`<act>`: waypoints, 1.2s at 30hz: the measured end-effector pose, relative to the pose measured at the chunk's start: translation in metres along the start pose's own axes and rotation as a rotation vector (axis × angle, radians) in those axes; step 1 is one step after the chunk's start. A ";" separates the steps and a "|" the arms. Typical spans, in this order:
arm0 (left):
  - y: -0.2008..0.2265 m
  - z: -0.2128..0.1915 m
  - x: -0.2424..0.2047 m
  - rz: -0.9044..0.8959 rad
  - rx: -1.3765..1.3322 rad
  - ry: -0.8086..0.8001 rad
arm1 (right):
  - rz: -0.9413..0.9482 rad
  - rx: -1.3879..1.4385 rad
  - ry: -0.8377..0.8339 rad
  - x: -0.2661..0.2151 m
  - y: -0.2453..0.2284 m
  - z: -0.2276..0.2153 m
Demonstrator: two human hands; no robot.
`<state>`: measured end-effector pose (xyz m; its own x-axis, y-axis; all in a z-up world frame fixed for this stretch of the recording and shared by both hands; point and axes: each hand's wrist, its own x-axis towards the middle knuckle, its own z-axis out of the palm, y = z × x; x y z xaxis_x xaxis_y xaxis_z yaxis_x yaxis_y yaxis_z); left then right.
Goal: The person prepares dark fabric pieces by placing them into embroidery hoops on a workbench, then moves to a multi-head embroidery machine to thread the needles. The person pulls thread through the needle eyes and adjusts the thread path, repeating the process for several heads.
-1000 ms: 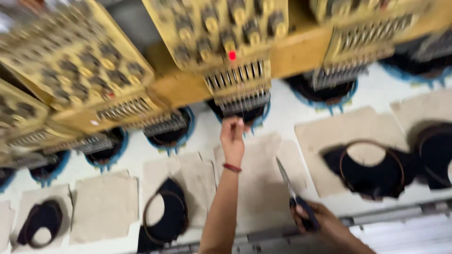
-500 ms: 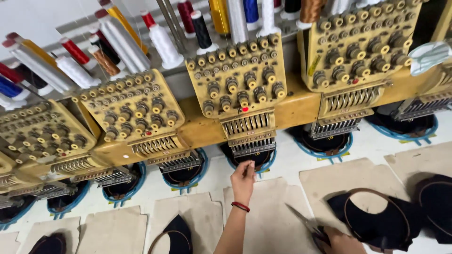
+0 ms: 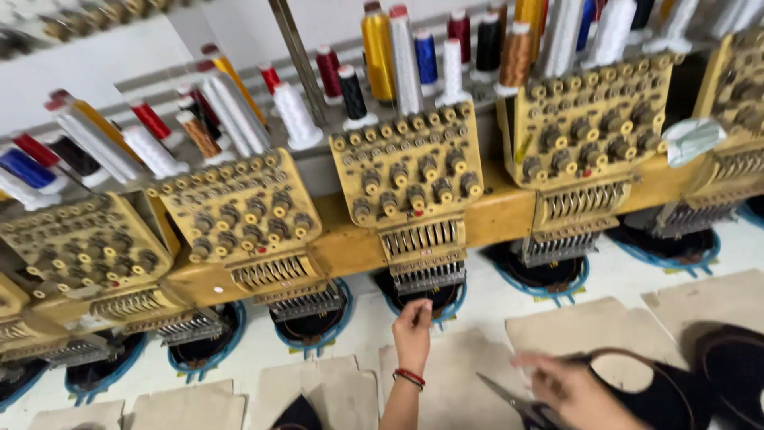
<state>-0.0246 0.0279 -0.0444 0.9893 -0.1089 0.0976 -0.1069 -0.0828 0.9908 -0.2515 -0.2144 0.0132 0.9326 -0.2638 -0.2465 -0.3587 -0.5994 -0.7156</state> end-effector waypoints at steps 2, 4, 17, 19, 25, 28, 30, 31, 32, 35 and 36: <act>-0.005 0.000 0.005 0.123 0.049 0.017 | -0.255 0.335 -0.043 0.019 -0.070 -0.053; -0.002 -0.001 0.008 0.152 0.047 0.018 | -0.324 0.219 -0.002 0.029 -0.167 -0.109; 0.021 -0.003 0.015 -0.230 0.124 -0.101 | -0.370 0.624 0.175 0.151 -0.483 -0.196; 0.029 -0.008 0.012 -0.224 0.134 -0.116 | -0.424 0.691 0.138 0.142 -0.477 -0.193; -0.020 -0.025 -0.019 0.188 0.403 -0.189 | -0.574 0.183 0.522 0.104 -0.400 -0.168; -0.060 -0.030 -0.047 0.194 0.356 -0.242 | -0.648 0.158 0.419 0.120 -0.277 -0.103; -0.075 -0.017 -0.078 0.139 0.248 -0.241 | -0.634 0.111 0.289 0.109 -0.198 -0.047; -0.075 -0.006 -0.097 0.056 0.055 -0.097 | -0.273 0.158 0.008 0.095 -0.171 -0.017; -0.075 0.006 -0.117 -0.024 -0.136 0.050 | 0.093 0.201 -0.266 0.081 -0.144 0.014; -0.076 0.015 -0.120 0.004 -0.106 0.011 | 0.238 0.995 -0.245 0.056 -0.099 0.061; -0.078 0.018 -0.120 -0.001 -0.101 0.013 | 0.243 0.997 -0.251 0.054 -0.084 0.064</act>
<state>-0.1369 0.0296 -0.1353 0.9907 -0.0960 0.0968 -0.0955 0.0176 0.9953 -0.1681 -0.1304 0.0183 0.8629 -0.0617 -0.5017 -0.4470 0.3704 -0.8143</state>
